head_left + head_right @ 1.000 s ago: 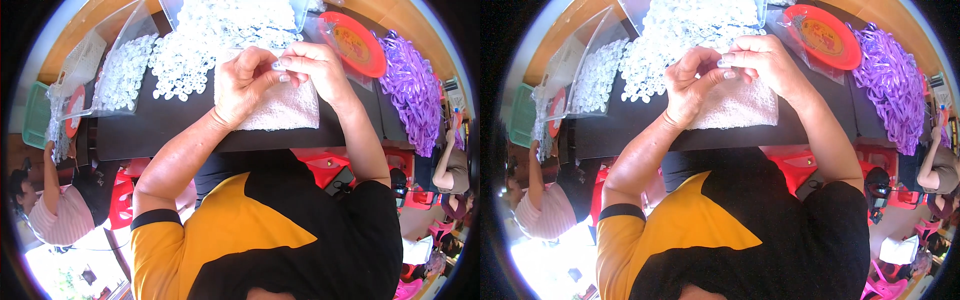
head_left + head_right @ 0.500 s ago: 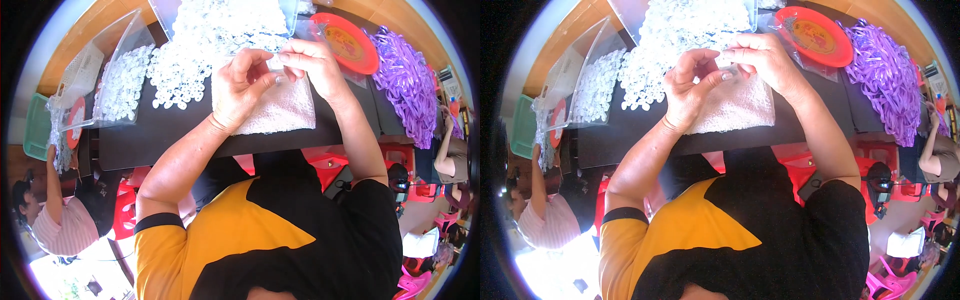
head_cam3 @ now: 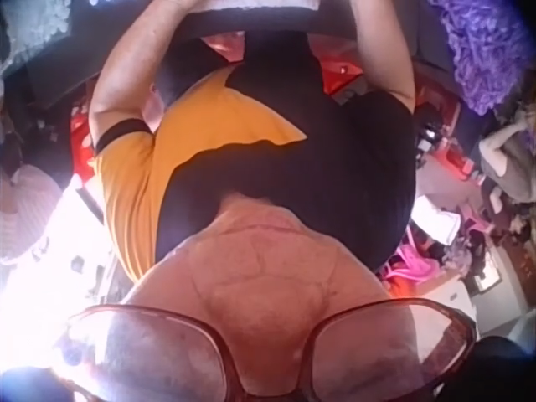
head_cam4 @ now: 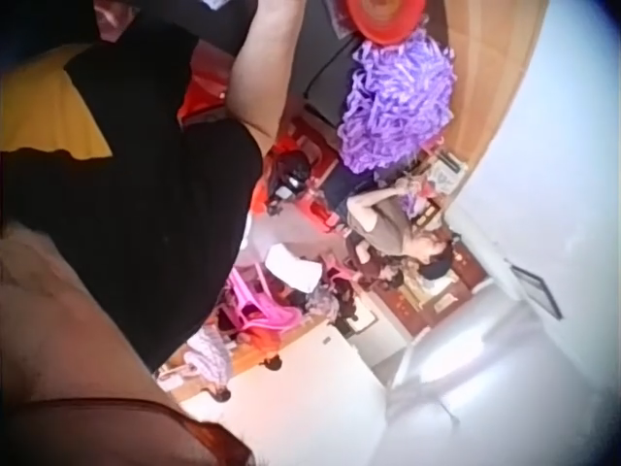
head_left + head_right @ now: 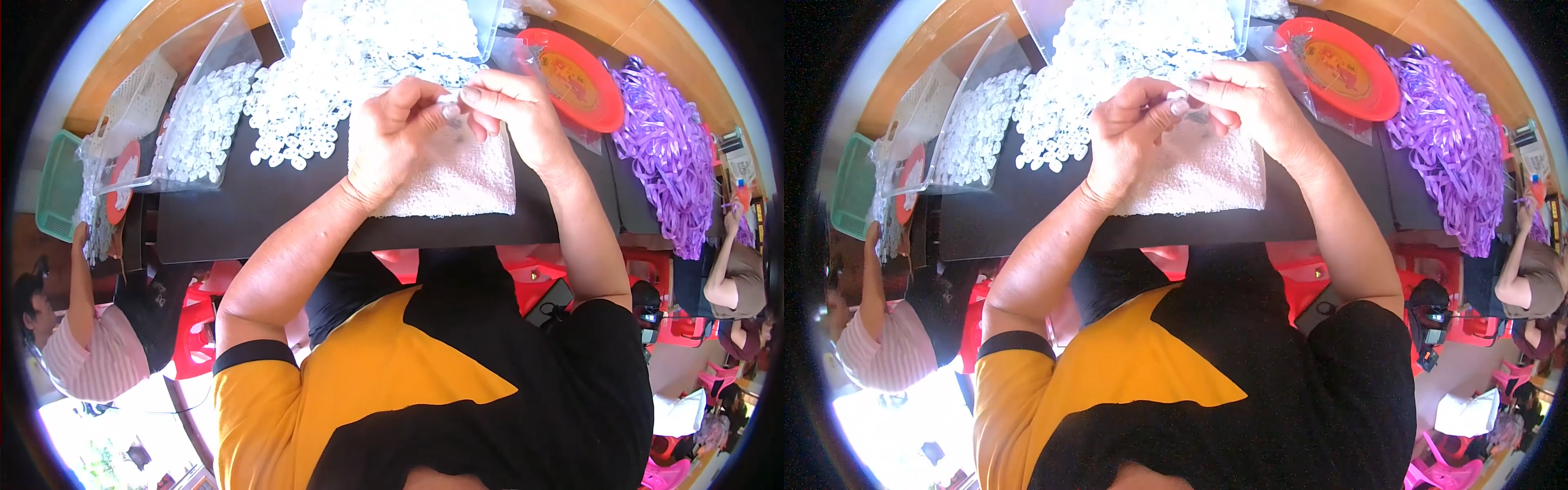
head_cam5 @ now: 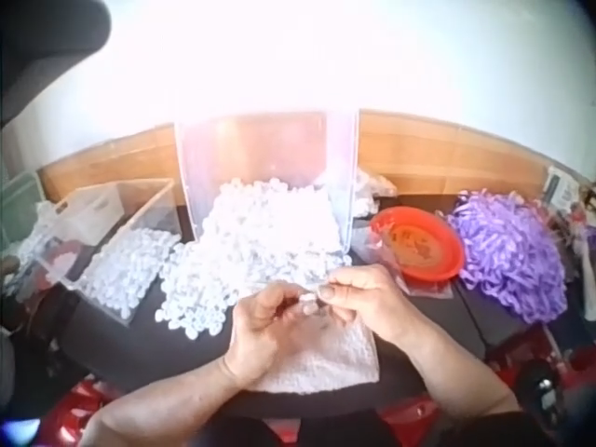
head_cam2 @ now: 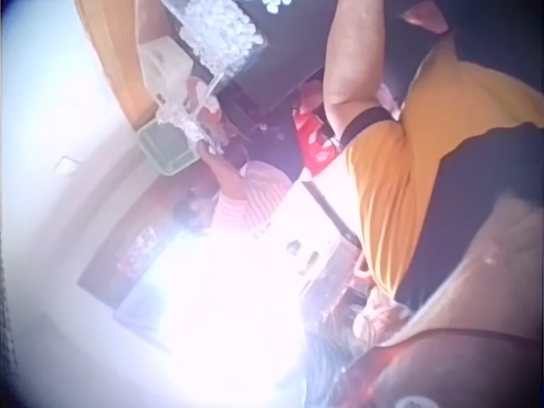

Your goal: Inspecting and sorting small white plastic components on a table in a workshop.

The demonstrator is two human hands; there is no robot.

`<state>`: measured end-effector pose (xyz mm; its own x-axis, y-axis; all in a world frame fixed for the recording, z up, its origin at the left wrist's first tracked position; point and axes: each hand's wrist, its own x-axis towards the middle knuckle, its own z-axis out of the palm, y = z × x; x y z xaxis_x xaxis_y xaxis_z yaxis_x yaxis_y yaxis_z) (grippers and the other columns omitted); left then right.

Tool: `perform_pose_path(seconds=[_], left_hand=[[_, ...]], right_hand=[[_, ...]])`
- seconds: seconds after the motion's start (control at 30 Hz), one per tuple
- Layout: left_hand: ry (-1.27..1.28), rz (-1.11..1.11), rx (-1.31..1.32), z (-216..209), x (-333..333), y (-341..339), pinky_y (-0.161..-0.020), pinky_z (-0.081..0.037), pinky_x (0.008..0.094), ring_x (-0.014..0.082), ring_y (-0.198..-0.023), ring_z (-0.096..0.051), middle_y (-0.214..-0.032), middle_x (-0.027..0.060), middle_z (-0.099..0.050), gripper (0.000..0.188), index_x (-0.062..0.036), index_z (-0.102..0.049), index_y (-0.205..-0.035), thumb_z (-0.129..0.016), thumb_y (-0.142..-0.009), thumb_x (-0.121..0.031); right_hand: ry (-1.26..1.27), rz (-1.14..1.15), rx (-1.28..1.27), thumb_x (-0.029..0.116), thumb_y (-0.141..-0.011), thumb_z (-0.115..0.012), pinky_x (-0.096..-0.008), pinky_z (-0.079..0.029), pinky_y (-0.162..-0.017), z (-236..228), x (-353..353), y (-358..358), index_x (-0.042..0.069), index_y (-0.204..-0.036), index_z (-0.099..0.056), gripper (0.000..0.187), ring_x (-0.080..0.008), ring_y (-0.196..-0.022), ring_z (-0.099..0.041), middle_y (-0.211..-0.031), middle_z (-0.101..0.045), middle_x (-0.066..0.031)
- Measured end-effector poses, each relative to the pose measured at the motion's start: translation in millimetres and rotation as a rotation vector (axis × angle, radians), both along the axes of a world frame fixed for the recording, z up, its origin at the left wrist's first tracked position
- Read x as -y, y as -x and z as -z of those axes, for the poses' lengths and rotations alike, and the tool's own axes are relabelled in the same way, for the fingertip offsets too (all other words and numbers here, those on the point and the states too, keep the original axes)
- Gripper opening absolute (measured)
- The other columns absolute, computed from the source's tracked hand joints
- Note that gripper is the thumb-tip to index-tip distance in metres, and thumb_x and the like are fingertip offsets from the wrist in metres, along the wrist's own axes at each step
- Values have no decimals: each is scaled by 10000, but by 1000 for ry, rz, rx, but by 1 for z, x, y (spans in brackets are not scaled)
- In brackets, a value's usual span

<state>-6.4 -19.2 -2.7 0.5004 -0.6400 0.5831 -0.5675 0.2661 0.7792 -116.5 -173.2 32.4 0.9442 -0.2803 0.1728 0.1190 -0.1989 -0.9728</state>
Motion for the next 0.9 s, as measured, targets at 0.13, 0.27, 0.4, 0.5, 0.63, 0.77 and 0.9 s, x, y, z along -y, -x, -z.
perform_pose_path(seconds=[0.13,0.27,0.4,0.5,0.63,0.77,0.9], left_hand=[[-185,152,-510,-16,-2,2,-555,-417,222,96,-630,-529,-770,37,-620,174,2,-642,-993,-579,-958,-156],[-149,312,-891,-16,-1,-5,-524,-441,252,146,-616,-565,-737,74,-621,163,12,-623,-972,-537,-964,-127],[-147,356,-886,-13,0,-7,-535,-441,262,159,-635,-564,-750,81,-614,182,18,-618,-998,-515,-972,-131],[-128,364,-869,-11,0,-9,-535,-444,266,160,-636,-565,-755,87,-615,178,21,-610,-1002,-517,-972,-128],[-106,325,-857,-12,-4,-9,-536,-446,269,163,-640,-568,-758,92,-617,175,24,-604,-989,-521,-972,-128],[11,114,-723,-24,-11,-16,-509,-450,255,142,-584,-567,-714,86,-633,149,21,-624,-900,-557,-940,-105],[95,-153,-300,-80,-56,-39,-544,-487,258,134,-626,-597,-737,84,-642,156,38,-648,-893,-575,-916,-97]], right_hand=[[17,20,26,214,-929,-598,-229,-394,-525,-1,3,2,-23,-906,-654,245,-58,-528,-452,-585,-461,23],[-2,55,32,208,-922,-599,-222,-393,-522,-4,2,2,-32,-929,-663,249,-58,-527,-453,-596,-475,23],[-3,61,21,209,-918,-611,-220,-392,-517,-2,3,2,-30,-908,-659,244,-56,-533,-457,-607,-486,24],[-11,57,-3,154,-922,-597,-220,-382,-556,2,2,0,-7,-857,-630,177,-78,-563,-505,-630,-510,20],[169,79,57,123,-869,-676,-213,-411,-548,6,-2,-2,17,-855,-646,110,-49,-594,-517,-687,-581,15],[395,182,170,105,-890,-659,-186,-407,-512,30,17,-14,33,-891,-638,75,-35,-596,-512,-733,-606,29],[430,234,68,130,-834,-692,-267,-440,-605,28,28,-12,-21,-874,-643,164,-83,-656,-561,-684,-639,-57]])
